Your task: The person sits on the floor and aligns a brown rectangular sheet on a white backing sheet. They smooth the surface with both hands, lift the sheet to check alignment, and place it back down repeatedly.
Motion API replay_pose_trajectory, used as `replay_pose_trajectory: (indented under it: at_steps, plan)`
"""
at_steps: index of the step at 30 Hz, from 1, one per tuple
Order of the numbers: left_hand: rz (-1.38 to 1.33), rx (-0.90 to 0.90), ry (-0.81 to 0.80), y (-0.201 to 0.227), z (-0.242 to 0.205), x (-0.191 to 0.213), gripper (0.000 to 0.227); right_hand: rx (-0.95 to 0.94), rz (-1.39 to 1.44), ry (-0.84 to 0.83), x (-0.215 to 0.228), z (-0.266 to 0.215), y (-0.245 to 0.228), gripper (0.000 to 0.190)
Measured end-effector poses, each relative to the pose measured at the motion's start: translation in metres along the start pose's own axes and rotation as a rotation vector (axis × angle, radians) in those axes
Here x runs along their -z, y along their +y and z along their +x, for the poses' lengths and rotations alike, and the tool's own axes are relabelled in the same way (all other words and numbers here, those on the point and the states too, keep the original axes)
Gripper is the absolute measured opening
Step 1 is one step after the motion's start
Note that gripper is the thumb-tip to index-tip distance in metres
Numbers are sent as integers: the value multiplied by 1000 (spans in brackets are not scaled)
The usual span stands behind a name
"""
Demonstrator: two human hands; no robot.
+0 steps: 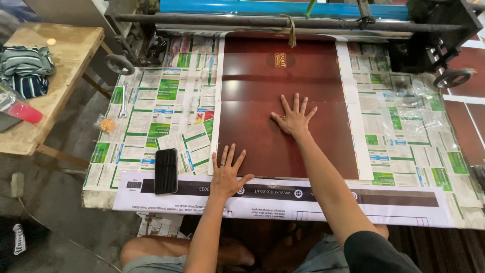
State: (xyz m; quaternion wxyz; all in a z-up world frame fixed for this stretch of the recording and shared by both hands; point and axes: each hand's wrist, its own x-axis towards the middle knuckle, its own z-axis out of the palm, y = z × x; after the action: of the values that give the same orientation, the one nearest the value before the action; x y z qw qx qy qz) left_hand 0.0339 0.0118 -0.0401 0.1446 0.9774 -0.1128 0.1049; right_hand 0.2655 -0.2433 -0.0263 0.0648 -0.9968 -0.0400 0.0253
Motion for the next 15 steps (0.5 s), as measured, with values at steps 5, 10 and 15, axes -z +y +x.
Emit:
replay_pose_trajectory:
  at_steps: [5, 10, 15]
  plan:
    - [36, -13, 5, -1, 1, -1, 91, 24, 0, -1, -8, -5, -1, 93]
    - [75, -43, 34, 2, -1, 2, 90, 102, 25, 107, -14, -123, -11, 95]
    - [147, -73, 100, 5, -7, 3, 86, 183, -2, 161, -24, -228, -5, 93]
